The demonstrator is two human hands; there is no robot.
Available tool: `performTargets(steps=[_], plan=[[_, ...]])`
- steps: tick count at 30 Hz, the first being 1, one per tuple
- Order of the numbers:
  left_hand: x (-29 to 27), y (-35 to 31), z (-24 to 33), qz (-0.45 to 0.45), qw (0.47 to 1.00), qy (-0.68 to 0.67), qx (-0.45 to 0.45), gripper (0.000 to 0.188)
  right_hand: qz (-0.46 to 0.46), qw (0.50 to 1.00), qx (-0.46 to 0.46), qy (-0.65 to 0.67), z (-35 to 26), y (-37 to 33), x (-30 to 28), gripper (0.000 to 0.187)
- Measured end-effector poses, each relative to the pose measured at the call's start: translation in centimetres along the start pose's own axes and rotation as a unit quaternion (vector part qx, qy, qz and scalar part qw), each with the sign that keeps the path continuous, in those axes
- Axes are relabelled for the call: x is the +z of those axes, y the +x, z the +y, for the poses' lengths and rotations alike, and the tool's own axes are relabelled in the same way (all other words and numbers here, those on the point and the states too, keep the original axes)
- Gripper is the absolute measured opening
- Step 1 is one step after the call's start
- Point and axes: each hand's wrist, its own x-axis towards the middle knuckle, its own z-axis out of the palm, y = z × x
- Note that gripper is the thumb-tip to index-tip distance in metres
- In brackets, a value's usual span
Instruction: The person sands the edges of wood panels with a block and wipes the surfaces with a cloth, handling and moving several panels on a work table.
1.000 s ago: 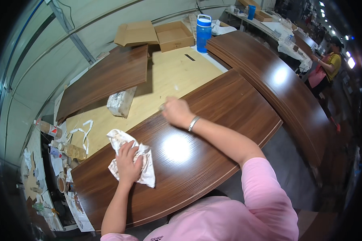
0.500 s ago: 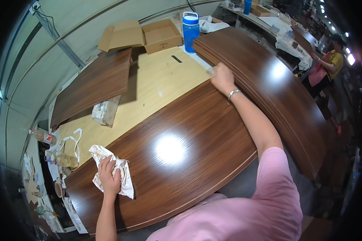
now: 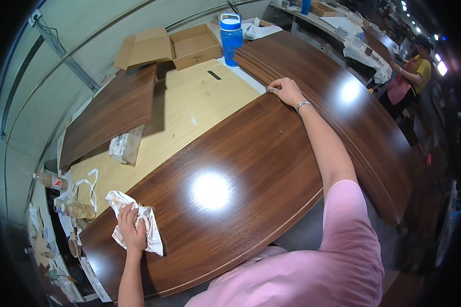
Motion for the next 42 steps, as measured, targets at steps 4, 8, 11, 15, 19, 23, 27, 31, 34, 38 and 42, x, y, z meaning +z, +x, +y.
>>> performTargets(steps=[4,8,11,15,19,23,27,31,34,38,42], plan=[[-0.2,-0.3,0.1,0.000,1.000,-0.006,-0.008,0.031,-0.070,0.997,-0.022,0.019,1.1,-1.7,-1.6,0.020],[-0.3,-0.4,0.1,0.000,1.000,0.001,-0.005,0.031,-0.075,0.995,-0.056,0.021,1.9,-4.1,-2.9,0.015],[0.0,-0.2,0.3,-0.005,1.000,0.004,0.010,0.031,-0.040,0.995,-0.070,0.064,2.0,-2.1,-1.6,0.015],[0.2,-0.3,-0.2,-0.002,1.000,-0.002,0.006,0.030,-0.001,0.999,-0.011,0.037,-0.2,-0.1,0.5,0.016],[0.0,-0.3,-0.2,0.002,1.000,0.000,-0.003,0.030,-0.029,0.998,-0.060,0.016,1.0,-2.3,-1.2,0.015],[-0.2,-0.1,0.1,0.004,1.000,0.011,-0.002,0.031,-0.023,0.994,-0.105,0.021,3.4,-7.1,-3.0,0.013],[-0.3,-0.1,0.5,0.002,1.000,0.007,0.008,0.032,0.032,0.995,-0.071,-0.058,2.7,-7.8,-3.2,0.015],[0.2,-0.1,0.2,-0.002,1.000,0.016,0.012,0.031,0.153,0.984,-0.088,-0.034,-0.5,-6.6,-1.4,0.015],[1.2,-0.7,0.7,0.015,0.999,0.032,0.031,0.030,0.019,0.943,-0.064,0.327,-4.5,-7.8,-0.2,0.016],[1.4,1.8,10.2,-0.095,0.988,-0.077,0.089,0.028,-0.188,0.828,-0.065,0.524,-10.5,-13.4,-1.3,0.023],[0.0,8.0,20.1,-0.138,0.968,0.009,0.208,0.030,-0.256,0.752,-0.056,0.605,-11.8,-17.4,0.4,0.030]])
